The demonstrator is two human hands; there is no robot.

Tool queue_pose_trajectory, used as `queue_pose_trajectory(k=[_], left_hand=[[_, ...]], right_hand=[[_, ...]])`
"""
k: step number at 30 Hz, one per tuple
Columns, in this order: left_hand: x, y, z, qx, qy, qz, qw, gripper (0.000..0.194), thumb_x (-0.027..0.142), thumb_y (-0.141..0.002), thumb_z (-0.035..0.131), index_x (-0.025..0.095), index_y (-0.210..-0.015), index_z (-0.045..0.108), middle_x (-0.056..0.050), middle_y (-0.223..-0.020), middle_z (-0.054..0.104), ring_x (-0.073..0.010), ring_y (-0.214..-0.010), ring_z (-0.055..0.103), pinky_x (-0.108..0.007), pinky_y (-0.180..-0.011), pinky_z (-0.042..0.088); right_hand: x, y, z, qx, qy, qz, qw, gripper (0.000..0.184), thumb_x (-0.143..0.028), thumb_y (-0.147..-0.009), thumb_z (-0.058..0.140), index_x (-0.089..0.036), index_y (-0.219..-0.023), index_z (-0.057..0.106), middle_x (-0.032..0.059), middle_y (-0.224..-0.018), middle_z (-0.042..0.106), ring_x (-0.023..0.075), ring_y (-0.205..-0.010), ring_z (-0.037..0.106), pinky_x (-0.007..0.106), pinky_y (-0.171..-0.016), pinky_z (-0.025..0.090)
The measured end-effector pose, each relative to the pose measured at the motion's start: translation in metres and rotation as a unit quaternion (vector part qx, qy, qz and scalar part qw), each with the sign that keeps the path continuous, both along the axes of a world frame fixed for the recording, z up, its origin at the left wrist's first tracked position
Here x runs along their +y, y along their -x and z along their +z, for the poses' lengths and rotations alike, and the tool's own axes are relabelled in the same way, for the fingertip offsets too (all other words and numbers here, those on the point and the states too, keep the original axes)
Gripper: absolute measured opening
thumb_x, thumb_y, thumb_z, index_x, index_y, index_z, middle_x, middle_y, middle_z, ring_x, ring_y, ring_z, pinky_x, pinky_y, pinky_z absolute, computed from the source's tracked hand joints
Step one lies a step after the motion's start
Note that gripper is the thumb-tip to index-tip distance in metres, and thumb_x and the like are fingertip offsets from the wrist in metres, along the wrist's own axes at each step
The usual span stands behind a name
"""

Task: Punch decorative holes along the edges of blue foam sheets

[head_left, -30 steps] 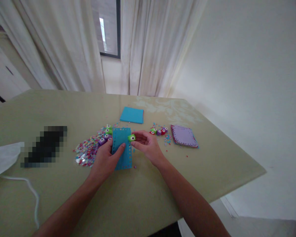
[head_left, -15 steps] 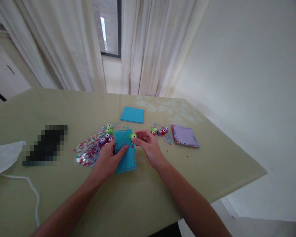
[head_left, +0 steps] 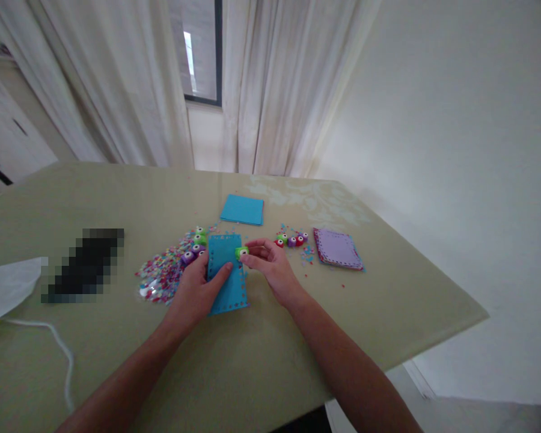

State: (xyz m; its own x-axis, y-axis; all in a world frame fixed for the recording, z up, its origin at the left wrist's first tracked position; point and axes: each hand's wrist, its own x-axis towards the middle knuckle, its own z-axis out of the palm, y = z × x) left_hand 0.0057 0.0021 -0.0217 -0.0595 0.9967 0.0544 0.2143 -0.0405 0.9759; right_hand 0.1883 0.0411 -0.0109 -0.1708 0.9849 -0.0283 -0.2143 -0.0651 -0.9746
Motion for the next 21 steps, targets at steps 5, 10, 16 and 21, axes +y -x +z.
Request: queue_pose_trajectory(k=[5,10,16,21], left_hand=[[0.0016,0.0006,-0.0033,0.009,0.005,-0.004,1.0,0.051,0.056,-0.083,0.075,0.017,-0.116,0.072,-0.009,-0.096,0.079,-0.0259,-0.077,0.073,-0.036,-0.068,0.06],[-0.0005,-0.0012,0.0002,0.022,-0.001,0.007,1.0,0.056,0.057,-0.083,0.075,0.016,-0.121,0.071,-0.011,-0.102,0.08,-0.0268,-0.079,0.074,-0.039,-0.07,0.062],[-0.0013,-0.0036,0.0001,-0.011,0.017,-0.023,1.0,0.06,0.057,-0.085,0.074,0.017,-0.129,0.066,-0.013,-0.12,0.079,-0.0285,-0.089,0.077,-0.043,-0.077,0.064],[0.0,-0.0046,0.0003,-0.01,0.005,-0.036,0.999,0.055,0.056,-0.084,0.074,0.017,-0.124,0.069,-0.013,-0.12,0.079,-0.029,-0.091,0.077,-0.04,-0.075,0.063]], right_hand=[[0.0001,0.0008,-0.0001,0.002,0.021,0.012,1.0,0.046,-0.04,-0.064,0.096,-0.02,-0.098,0.072,0.0026,-0.091,0.076,0.0174,-0.083,0.069,0.03,-0.076,0.051],[0.0007,-0.0001,-0.0008,0.007,0.051,0.021,0.998,0.048,-0.047,-0.067,0.095,-0.021,-0.098,0.071,0.0033,-0.091,0.078,0.0171,-0.082,0.07,0.029,-0.073,0.049],[0.0009,0.0004,-0.0042,0.036,0.097,0.031,0.994,0.051,-0.045,-0.061,0.098,-0.019,-0.099,0.076,0.0027,-0.09,0.078,0.0134,-0.072,0.066,0.027,-0.068,0.045],[-0.0004,0.0019,-0.0035,0.05,0.118,0.038,0.991,0.046,-0.042,-0.057,0.101,-0.018,-0.09,0.078,0.0011,-0.083,0.075,0.013,-0.07,0.062,0.026,-0.065,0.044]])
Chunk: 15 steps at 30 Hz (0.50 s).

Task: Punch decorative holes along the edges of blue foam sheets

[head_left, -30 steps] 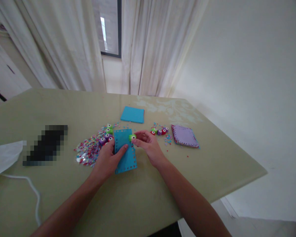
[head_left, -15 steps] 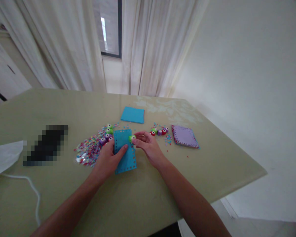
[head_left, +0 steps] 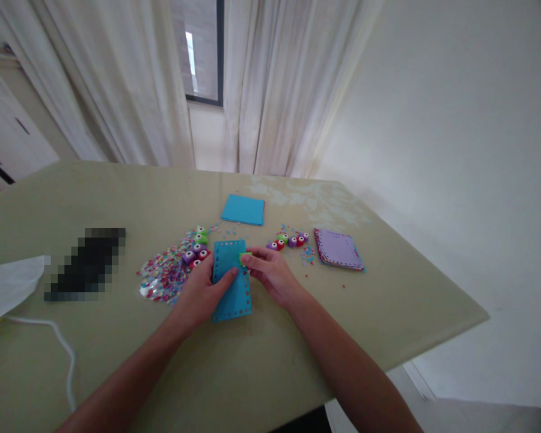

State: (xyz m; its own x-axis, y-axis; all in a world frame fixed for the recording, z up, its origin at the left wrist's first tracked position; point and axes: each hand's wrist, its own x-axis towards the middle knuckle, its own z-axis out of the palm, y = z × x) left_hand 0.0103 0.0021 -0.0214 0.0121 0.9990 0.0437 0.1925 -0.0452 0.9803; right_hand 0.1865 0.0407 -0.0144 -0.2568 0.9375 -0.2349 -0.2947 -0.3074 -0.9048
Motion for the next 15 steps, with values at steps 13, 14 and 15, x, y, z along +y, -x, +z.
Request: queue_pose_trajectory(k=[13,14,15], left_hand=[[-0.0012,-0.0008,-0.0005,0.009,-0.011,-0.008,1.0,0.053,0.053,-0.087,0.072,0.017,-0.126,0.069,-0.011,-0.114,0.08,-0.0285,-0.09,0.076,-0.041,-0.078,0.062],[-0.0011,-0.001,-0.0005,0.003,-0.009,-0.009,1.0,0.054,0.054,-0.087,0.073,0.017,-0.126,0.068,-0.011,-0.116,0.08,-0.0284,-0.09,0.076,-0.041,-0.078,0.062],[-0.0011,-0.0011,-0.0006,-0.001,-0.009,-0.009,1.0,0.055,0.055,-0.086,0.073,0.017,-0.126,0.068,-0.012,-0.117,0.08,-0.0284,-0.09,0.076,-0.041,-0.077,0.062]], right_hand=[[-0.0013,0.0008,0.0035,0.006,0.006,0.008,1.0,0.043,-0.044,-0.058,0.1,-0.018,-0.084,0.078,0.0,-0.079,0.072,0.0109,-0.065,0.056,0.025,-0.061,0.042],[-0.0015,0.0009,0.0039,0.003,0.006,0.009,1.0,0.043,-0.045,-0.058,0.1,-0.018,-0.084,0.078,-0.0002,-0.079,0.072,0.0108,-0.065,0.055,0.025,-0.06,0.041],[-0.0017,0.001,0.0042,0.0,0.006,0.008,1.0,0.044,-0.045,-0.057,0.101,-0.018,-0.083,0.077,-0.0004,-0.078,0.071,0.0108,-0.065,0.055,0.025,-0.059,0.04]])
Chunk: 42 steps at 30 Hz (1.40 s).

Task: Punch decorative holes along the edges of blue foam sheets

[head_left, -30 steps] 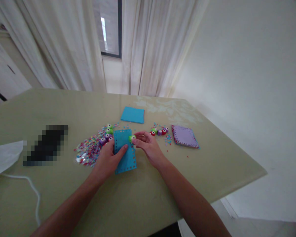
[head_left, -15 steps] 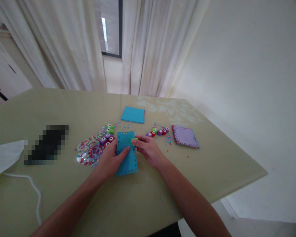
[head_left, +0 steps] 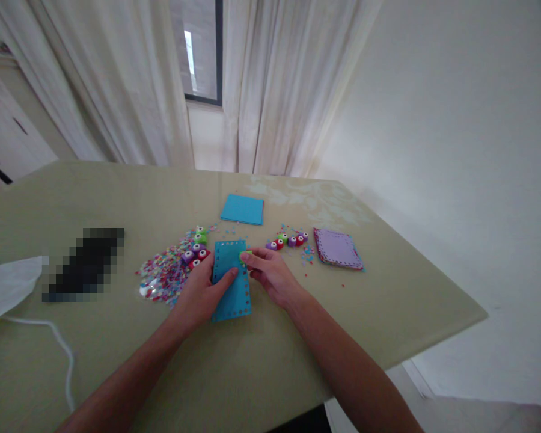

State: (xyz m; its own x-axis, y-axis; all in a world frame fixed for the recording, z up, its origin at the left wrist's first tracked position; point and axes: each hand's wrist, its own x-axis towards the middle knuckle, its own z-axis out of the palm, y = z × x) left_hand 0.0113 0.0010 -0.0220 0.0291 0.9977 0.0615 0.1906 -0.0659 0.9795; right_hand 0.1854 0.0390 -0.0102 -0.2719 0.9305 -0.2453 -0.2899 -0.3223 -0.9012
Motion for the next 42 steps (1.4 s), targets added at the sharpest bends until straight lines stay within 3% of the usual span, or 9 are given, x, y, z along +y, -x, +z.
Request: queue_pose_trajectory(k=[6,12,24,30,36,39,42], left_hand=[[0.0,0.001,-0.002,0.006,-0.003,-0.005,1.0,0.054,0.054,-0.088,0.072,0.017,-0.126,0.067,-0.012,-0.118,0.079,-0.028,-0.089,0.076,-0.041,-0.076,0.062],[0.0,0.0,-0.001,0.014,-0.004,0.001,1.0,0.051,0.053,-0.089,0.071,0.016,-0.124,0.068,-0.011,-0.111,0.08,-0.0274,-0.085,0.076,-0.04,-0.074,0.062],[0.0,0.001,-0.002,0.049,-0.029,0.004,0.998,0.047,0.049,-0.09,0.07,0.018,-0.126,0.066,-0.012,-0.116,0.078,-0.0292,-0.092,0.075,-0.042,-0.079,0.06],[-0.001,0.002,-0.001,0.09,-0.049,0.008,0.995,0.041,0.048,-0.088,0.073,0.02,-0.117,0.069,-0.009,-0.107,0.079,-0.029,-0.088,0.076,-0.041,-0.078,0.06],[-0.003,0.003,0.008,-0.02,0.008,0.015,1.0,0.055,0.064,-0.087,0.072,0.019,-0.119,0.072,-0.009,-0.106,0.081,-0.0291,-0.09,0.077,-0.038,-0.077,0.063],[-0.004,0.003,0.011,-0.082,0.041,0.007,0.996,0.061,0.066,-0.085,0.074,0.017,-0.12,0.072,-0.009,-0.104,0.081,-0.0278,-0.084,0.076,-0.038,-0.072,0.063],[-0.006,0.001,0.014,-0.086,0.067,0.032,0.993,0.065,0.064,-0.077,0.083,0.015,-0.118,0.073,-0.01,-0.1,0.082,-0.0274,-0.081,0.076,-0.037,-0.069,0.063]], right_hand=[[-0.001,0.001,0.0,-0.008,-0.01,0.009,1.0,0.042,-0.048,-0.059,0.099,-0.019,-0.076,0.075,-0.0016,-0.071,0.066,0.0112,-0.063,0.052,0.025,-0.058,0.037],[0.0,0.001,-0.003,-0.007,0.0,0.021,1.0,0.041,-0.046,-0.059,0.099,-0.018,-0.08,0.078,-0.0023,-0.073,0.067,0.0106,-0.064,0.052,0.026,-0.061,0.036],[-0.002,0.002,-0.006,-0.042,-0.004,0.024,0.999,0.046,-0.05,-0.057,0.098,-0.019,-0.086,0.079,0.0001,-0.081,0.073,0.0119,-0.066,0.054,0.028,-0.063,0.035],[-0.002,0.003,-0.005,-0.004,0.012,0.029,1.0,0.047,-0.049,-0.055,0.1,-0.019,-0.083,0.078,-0.0006,-0.079,0.072,0.0113,-0.066,0.054,0.027,-0.063,0.035],[-0.004,0.005,-0.003,0.012,0.016,0.026,0.999,0.047,-0.049,-0.054,0.101,-0.019,-0.083,0.078,-0.0019,-0.077,0.07,0.011,-0.066,0.054,0.026,-0.064,0.037],[-0.006,0.006,-0.003,-0.004,0.01,0.029,1.0,0.047,-0.049,-0.056,0.1,-0.02,-0.087,0.079,-0.0006,-0.082,0.072,0.0115,-0.069,0.056,0.026,-0.064,0.036],[-0.009,0.007,-0.005,-0.025,-0.007,0.035,0.999,0.047,-0.049,-0.059,0.098,-0.02,-0.092,0.08,0.0003,-0.086,0.074,0.012,-0.071,0.057,0.026,-0.064,0.035]])
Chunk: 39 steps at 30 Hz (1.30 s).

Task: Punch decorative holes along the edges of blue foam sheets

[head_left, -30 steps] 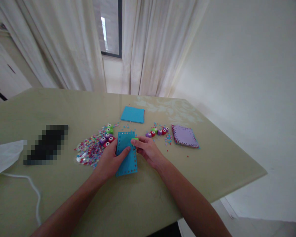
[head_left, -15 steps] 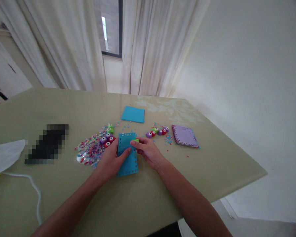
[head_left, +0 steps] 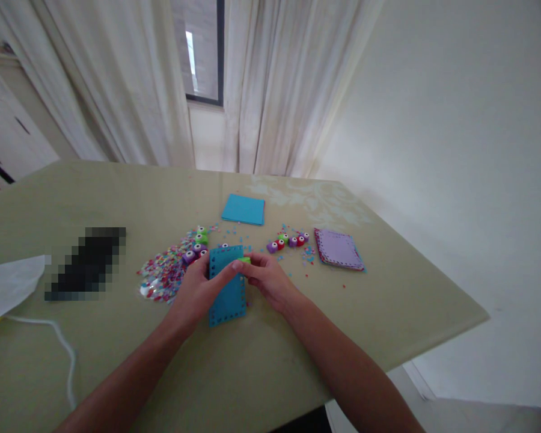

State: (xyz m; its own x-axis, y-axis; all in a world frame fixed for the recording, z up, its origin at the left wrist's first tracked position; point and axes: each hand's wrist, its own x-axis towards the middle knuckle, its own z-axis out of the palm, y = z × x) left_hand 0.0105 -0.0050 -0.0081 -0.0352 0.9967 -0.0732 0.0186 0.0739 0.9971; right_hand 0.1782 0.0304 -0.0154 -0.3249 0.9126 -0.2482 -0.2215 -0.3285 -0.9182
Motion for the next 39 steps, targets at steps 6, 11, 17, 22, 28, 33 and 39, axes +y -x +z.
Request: queue_pose_trajectory(k=[6,11,17,22,28,33,39], left_hand=[[-0.0016,-0.0019,0.003,-0.004,0.023,0.025,0.999,0.06,0.061,-0.069,0.09,0.016,-0.107,0.078,-0.008,-0.095,0.083,-0.0248,-0.076,0.077,-0.034,-0.067,0.063],[-0.001,-0.0022,-0.0024,-0.013,0.024,0.027,0.999,0.056,0.059,-0.069,0.09,0.017,-0.105,0.079,-0.007,-0.091,0.083,-0.0235,-0.072,0.076,-0.033,-0.064,0.063],[0.0004,-0.0033,-0.0059,-0.018,0.016,0.029,0.999,0.055,0.057,-0.071,0.09,0.016,-0.106,0.079,-0.006,-0.086,0.082,-0.0211,-0.067,0.074,-0.031,-0.062,0.062],[-0.0021,-0.0029,-0.0036,-0.027,0.019,0.023,0.999,0.051,0.054,-0.07,0.091,0.016,-0.103,0.08,-0.004,-0.081,0.08,-0.0199,-0.064,0.072,-0.03,-0.059,0.061],[-0.0029,-0.0042,-0.0037,-0.034,0.016,0.032,0.999,0.049,0.053,-0.07,0.092,0.017,-0.101,0.08,-0.004,-0.083,0.082,-0.0198,-0.063,0.072,-0.03,-0.059,0.061],[0.0002,-0.0029,-0.0026,-0.046,0.007,0.018,0.999,0.051,0.053,-0.069,0.092,0.017,-0.103,0.079,-0.005,-0.087,0.082,-0.0216,-0.068,0.075,-0.032,-0.063,0.063],[0.0016,-0.0008,0.0004,-0.022,-0.004,0.026,0.999,0.063,0.058,-0.069,0.091,0.015,-0.113,0.075,-0.01,-0.104,0.083,-0.0265,-0.085,0.078,-0.036,-0.074,0.065]], right_hand=[[-0.0018,0.0013,-0.0019,-0.015,-0.046,0.002,0.999,0.042,-0.048,-0.063,0.096,-0.02,-0.091,0.081,-0.001,-0.078,0.072,0.0118,-0.065,0.051,0.027,-0.061,0.032],[-0.0016,0.0016,-0.0041,0.003,-0.067,0.013,0.998,0.039,-0.046,-0.066,0.094,-0.021,-0.094,0.081,0.0015,-0.087,0.076,0.0164,-0.076,0.062,0.03,-0.077,0.046],[-0.0019,0.0032,-0.0094,0.001,-0.073,0.002,0.997,0.039,-0.047,-0.067,0.093,-0.022,-0.094,0.082,0.0015,-0.087,0.077,0.0204,-0.082,0.066,0.034,-0.085,0.05],[-0.0024,0.0043,-0.0099,0.008,-0.072,-0.012,0.997,0.037,-0.046,-0.066,0.094,-0.022,-0.091,0.082,0.0017,-0.085,0.077,0.0197,-0.08,0.066,0.034,-0.083,0.05],[-0.0035,0.0044,-0.0101,0.002,-0.075,-0.022,0.997,0.039,-0.048,-0.066,0.094,-0.021,-0.092,0.083,0.0027,-0.088,0.078,0.0206,-0.082,0.066,0.035,-0.084,0.051],[-0.0049,0.0056,-0.009,0.01,-0.066,-0.024,0.997,0.041,-0.047,-0.065,0.095,-0.021,-0.093,0.083,0.0028,-0.087,0.077,0.0196,-0.079,0.065,0.034,-0.082,0.051],[-0.0025,0.0053,-0.007,0.003,-0.087,-0.027,0.996,0.038,-0.046,-0.066,0.094,-0.022,-0.091,0.08,0.0013,-0.087,0.075,0.0183,-0.079,0.062,0.031,-0.077,0.049]])
